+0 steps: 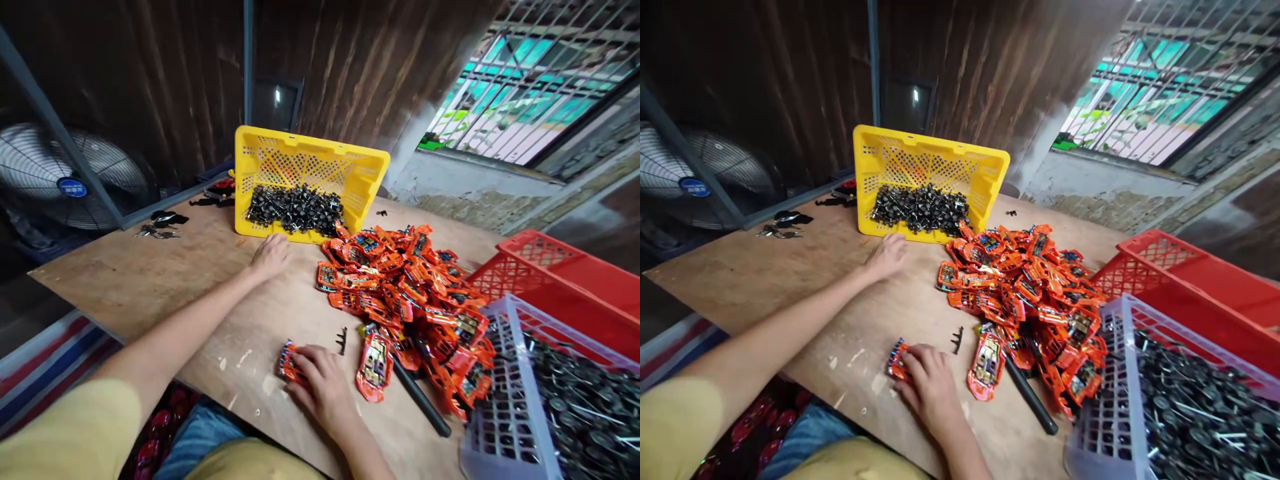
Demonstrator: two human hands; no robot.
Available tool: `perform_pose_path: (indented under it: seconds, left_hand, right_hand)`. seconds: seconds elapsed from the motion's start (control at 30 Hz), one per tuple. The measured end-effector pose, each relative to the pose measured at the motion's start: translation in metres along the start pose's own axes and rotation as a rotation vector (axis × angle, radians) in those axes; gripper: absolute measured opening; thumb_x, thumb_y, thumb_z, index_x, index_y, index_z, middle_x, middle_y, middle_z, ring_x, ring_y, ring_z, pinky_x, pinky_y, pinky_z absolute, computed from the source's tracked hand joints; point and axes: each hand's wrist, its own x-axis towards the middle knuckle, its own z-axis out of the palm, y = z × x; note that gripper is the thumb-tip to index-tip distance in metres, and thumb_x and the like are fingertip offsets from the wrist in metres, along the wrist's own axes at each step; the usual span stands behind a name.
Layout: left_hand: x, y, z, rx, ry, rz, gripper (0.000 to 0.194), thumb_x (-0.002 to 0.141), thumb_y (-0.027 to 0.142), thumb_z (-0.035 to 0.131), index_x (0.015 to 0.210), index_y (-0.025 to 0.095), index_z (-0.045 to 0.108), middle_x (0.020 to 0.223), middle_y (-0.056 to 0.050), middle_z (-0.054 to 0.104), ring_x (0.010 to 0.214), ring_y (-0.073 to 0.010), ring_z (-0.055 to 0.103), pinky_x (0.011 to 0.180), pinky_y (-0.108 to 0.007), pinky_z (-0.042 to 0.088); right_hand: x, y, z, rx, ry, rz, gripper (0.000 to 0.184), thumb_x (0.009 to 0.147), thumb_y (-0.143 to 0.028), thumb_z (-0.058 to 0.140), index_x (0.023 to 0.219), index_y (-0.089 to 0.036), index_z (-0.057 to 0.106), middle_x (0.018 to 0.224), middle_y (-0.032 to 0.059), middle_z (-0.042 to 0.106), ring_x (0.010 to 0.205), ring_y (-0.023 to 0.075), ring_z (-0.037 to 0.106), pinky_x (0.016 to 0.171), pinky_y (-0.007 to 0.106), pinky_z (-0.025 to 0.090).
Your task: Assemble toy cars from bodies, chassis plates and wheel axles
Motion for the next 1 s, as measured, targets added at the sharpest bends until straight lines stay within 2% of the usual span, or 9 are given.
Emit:
perform_pose_path:
  seconds: [0.1,0.17,0.33,0.47,0.6,0.67,0.77,0.87,1.0]
  left_hand:
    - [0.088,-0.002,0.030,0.059,-0.086,-0.027,0.039,0.087,0.021,0.056,0.124,0.009,0.058,0.135,-0.019,0.053,0.124,-0.0321,0.045,0.102,-0.043,0.041]
    - [0.120,-0.007,0.050,0.093,-0.141,-0.044,0.047,0.084,0.018,0.058,0.130,0.007,0.053,0.136,-0.022,0.051,0.127,-0.0368,0.041,0.100,-0.049,0.040]
    - [0.144,-0.028,0.080,0.147,-0.245,-0.014,0.035,0.089,0.014,0.044,0.119,0.008,0.061,0.135,-0.021,0.050,0.129,-0.0363,0.038,0.106,-0.054,0.030]
    - [0.139,-0.036,0.076,0.177,-0.266,0.004,0.037,0.092,0.013,0.036,0.118,0.004,0.061,0.135,-0.022,0.048,0.132,-0.0353,0.035,0.107,-0.052,0.029]
    - [0.117,-0.040,0.057,0.195,-0.244,0.063,0.056,0.100,0.038,0.024,0.121,-0.001,0.058,0.131,-0.017,0.049,0.131,-0.0361,0.035,0.102,-0.052,0.035]
    - [0.109,-0.046,0.057,0.146,-0.145,0.084,0.080,0.098,0.053,0.006,0.124,-0.007,0.053,0.138,-0.021,0.041,0.133,-0.0449,0.028,0.100,-0.063,0.031]
    - [0.110,-0.041,0.075,0.021,0.057,0.245,0.083,0.092,0.066,0.004,0.130,0.009,0.053,0.147,-0.010,0.035,0.137,-0.0416,0.023,0.103,-0.064,0.027]
    - [0.116,0.000,0.086,-0.127,0.135,0.433,0.064,0.095,0.059,0.024,0.126,0.013,0.056,0.144,-0.006,0.042,0.135,-0.0329,0.030,0.109,-0.057,0.028]
    - [0.126,0.072,0.085,-0.186,0.086,0.575,0.047,0.095,0.047,0.041,0.126,0.017,0.059,0.142,-0.008,0.048,0.137,-0.0302,0.031,0.115,-0.052,0.030]
  right_hand:
    - [0.003,0.004,0.007,0.060,-0.161,0.043,0.063,0.088,-0.052,0.065,0.142,-0.026,0.044,0.135,0.0131,0.055,0.122,0.0342,0.051,0.094,0.054,0.049]
    - [-0.004,0.016,0.003,0.096,-0.151,0.108,0.073,0.086,-0.058,0.064,0.146,-0.025,0.039,0.138,0.0146,0.051,0.126,0.0347,0.048,0.099,0.056,0.047]
    - [-0.019,0.053,0.002,0.194,-0.052,0.206,0.074,0.087,-0.051,0.066,0.148,-0.022,0.035,0.133,0.0168,0.052,0.122,0.0316,0.050,0.100,0.052,0.048]
    - [-0.007,0.055,-0.003,0.235,-0.067,0.210,0.072,0.088,-0.045,0.067,0.149,-0.025,0.035,0.132,0.0163,0.053,0.119,0.0292,0.054,0.099,0.048,0.051]
    - [-0.017,0.051,-0.075,0.032,0.044,0.228,0.066,0.091,-0.041,0.064,0.149,-0.029,0.035,0.141,0.0144,0.048,0.128,0.0280,0.050,0.100,0.045,0.050]
    - [-0.044,0.063,-0.131,-0.229,0.248,0.411,0.052,0.094,-0.037,0.060,0.143,-0.030,0.044,0.135,0.0122,0.052,0.124,0.0268,0.052,0.101,0.046,0.049]
    - [-0.107,0.097,-0.211,-0.669,0.424,0.849,0.050,0.092,-0.048,0.058,0.132,-0.020,0.055,0.126,0.0156,0.056,0.120,0.0306,0.053,0.103,0.052,0.043]
    - [-0.163,0.137,-0.257,-0.773,0.054,1.294,0.069,0.084,-0.054,0.064,0.136,-0.010,0.053,0.131,0.0238,0.054,0.121,0.0379,0.050,0.097,0.054,0.044]
    - [-0.185,0.175,-0.275,-0.664,-0.232,1.362,0.055,0.078,-0.053,0.069,0.124,-0.023,0.066,0.117,0.0167,0.066,0.108,0.0387,0.060,0.081,0.051,0.049]
